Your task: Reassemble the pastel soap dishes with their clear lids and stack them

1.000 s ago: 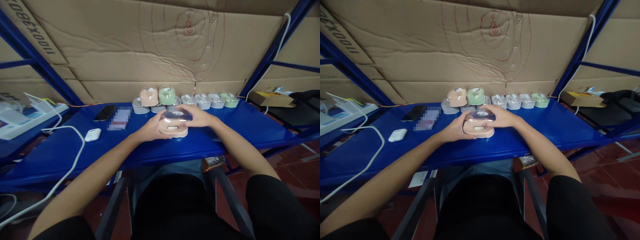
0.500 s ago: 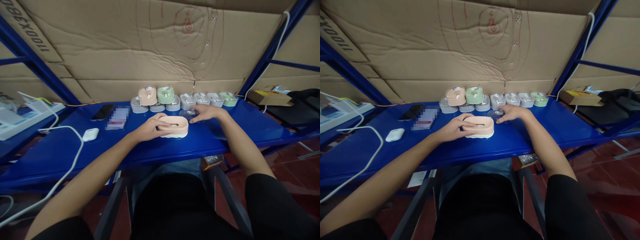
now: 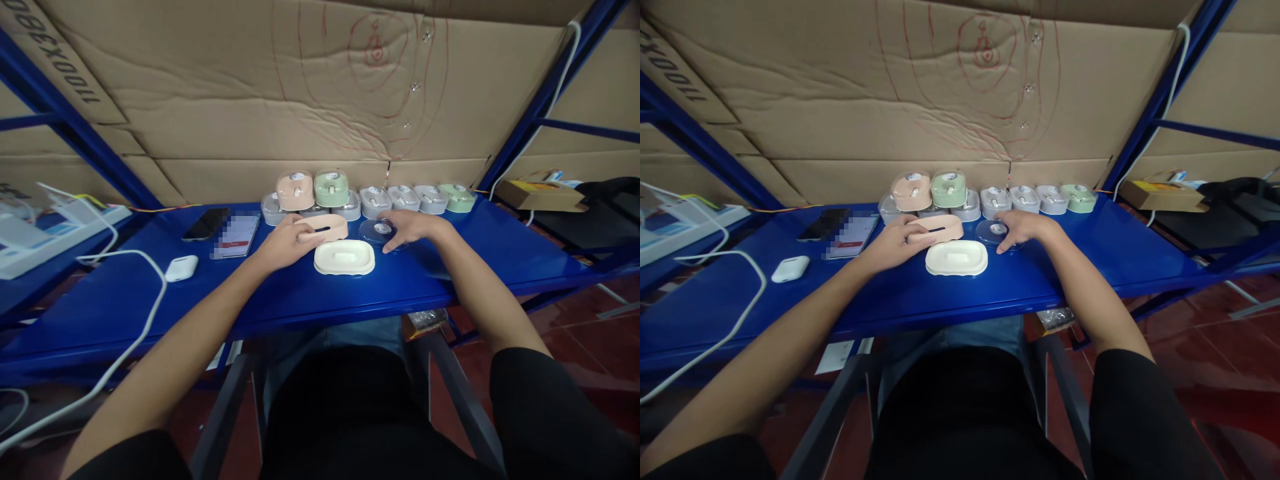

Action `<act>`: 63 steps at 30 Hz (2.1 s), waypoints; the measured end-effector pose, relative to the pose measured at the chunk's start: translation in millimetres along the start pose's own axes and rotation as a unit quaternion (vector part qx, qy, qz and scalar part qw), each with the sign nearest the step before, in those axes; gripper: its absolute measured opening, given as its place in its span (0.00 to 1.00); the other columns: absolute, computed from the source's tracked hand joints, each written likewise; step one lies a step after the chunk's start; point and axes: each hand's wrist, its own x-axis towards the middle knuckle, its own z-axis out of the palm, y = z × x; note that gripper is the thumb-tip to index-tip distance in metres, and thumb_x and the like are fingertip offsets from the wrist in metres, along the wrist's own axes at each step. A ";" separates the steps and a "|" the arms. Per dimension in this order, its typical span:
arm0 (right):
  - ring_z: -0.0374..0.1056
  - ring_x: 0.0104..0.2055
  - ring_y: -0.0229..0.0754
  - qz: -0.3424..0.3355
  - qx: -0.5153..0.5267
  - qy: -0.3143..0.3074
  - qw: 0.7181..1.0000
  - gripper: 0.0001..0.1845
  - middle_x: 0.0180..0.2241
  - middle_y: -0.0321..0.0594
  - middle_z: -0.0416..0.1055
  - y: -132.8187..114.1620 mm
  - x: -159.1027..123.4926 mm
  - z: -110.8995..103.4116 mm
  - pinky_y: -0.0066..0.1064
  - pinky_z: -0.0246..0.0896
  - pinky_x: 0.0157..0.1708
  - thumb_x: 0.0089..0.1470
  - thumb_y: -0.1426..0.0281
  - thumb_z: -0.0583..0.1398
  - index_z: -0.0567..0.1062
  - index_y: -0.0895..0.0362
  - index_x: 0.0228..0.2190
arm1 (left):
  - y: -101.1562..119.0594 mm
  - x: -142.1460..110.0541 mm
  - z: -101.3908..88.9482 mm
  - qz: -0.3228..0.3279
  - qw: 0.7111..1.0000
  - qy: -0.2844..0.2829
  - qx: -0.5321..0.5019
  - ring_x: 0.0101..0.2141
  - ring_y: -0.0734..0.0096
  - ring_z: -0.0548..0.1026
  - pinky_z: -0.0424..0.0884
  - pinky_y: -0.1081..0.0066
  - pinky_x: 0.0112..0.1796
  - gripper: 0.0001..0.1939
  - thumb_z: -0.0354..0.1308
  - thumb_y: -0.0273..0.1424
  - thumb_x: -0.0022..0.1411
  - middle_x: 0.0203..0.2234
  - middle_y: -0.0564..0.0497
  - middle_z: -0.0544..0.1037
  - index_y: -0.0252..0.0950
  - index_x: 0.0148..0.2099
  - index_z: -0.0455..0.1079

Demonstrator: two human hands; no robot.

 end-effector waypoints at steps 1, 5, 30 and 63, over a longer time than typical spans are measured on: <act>0.77 0.66 0.67 0.000 0.001 0.002 1.000 0.57 0.68 0.57 0.77 0.3 0.2 0.3 0.51 0.75 0.64 0.45 0.54 0.81 0.73 0.58 0.71 | -0.5 0.0 0.2 -0.007 1.000 0.001 0.006 0.59 0.43 0.77 0.72 0.41 0.67 0.28 0.60 0.58 0.72 0.51 0.41 0.76 0.38 0.49 0.83; 0.76 0.68 0.69 0.004 0.002 0.006 1.000 0.58 0.69 0.57 0.76 1.2 0.7 1.5 0.52 0.74 0.66 0.45 0.54 0.81 0.73 0.58 0.72 | -0.3 -0.4 0.0 -0.042 0.999 -0.007 0.030 0.60 0.41 0.76 0.71 0.41 0.67 0.31 0.58 0.59 0.72 0.51 0.39 0.76 0.37 0.50 0.83; 0.77 0.64 0.70 -0.007 -0.012 -0.001 1.000 0.53 0.64 0.55 0.80 3.3 6.1 2.6 0.53 0.74 0.62 0.46 0.52 0.80 0.75 0.56 0.69 | 16.6 -6.8 6.6 0.110 0.992 0.014 -0.052 0.68 0.45 0.74 0.70 0.43 0.71 0.17 0.71 0.45 0.70 0.66 0.41 0.73 0.42 0.54 0.81; 0.75 0.65 0.69 -0.082 0.020 0.187 0.979 0.56 0.69 0.58 0.76 -16.2 -6.9 -0.8 0.58 0.69 0.67 0.55 0.48 0.74 0.68 0.58 0.76 | 23.7 -14.8 27.8 0.085 0.991 -0.079 -0.068 0.77 0.30 0.65 0.64 0.37 0.76 0.58 0.77 0.48 0.60 0.79 0.31 0.65 0.40 0.83 0.54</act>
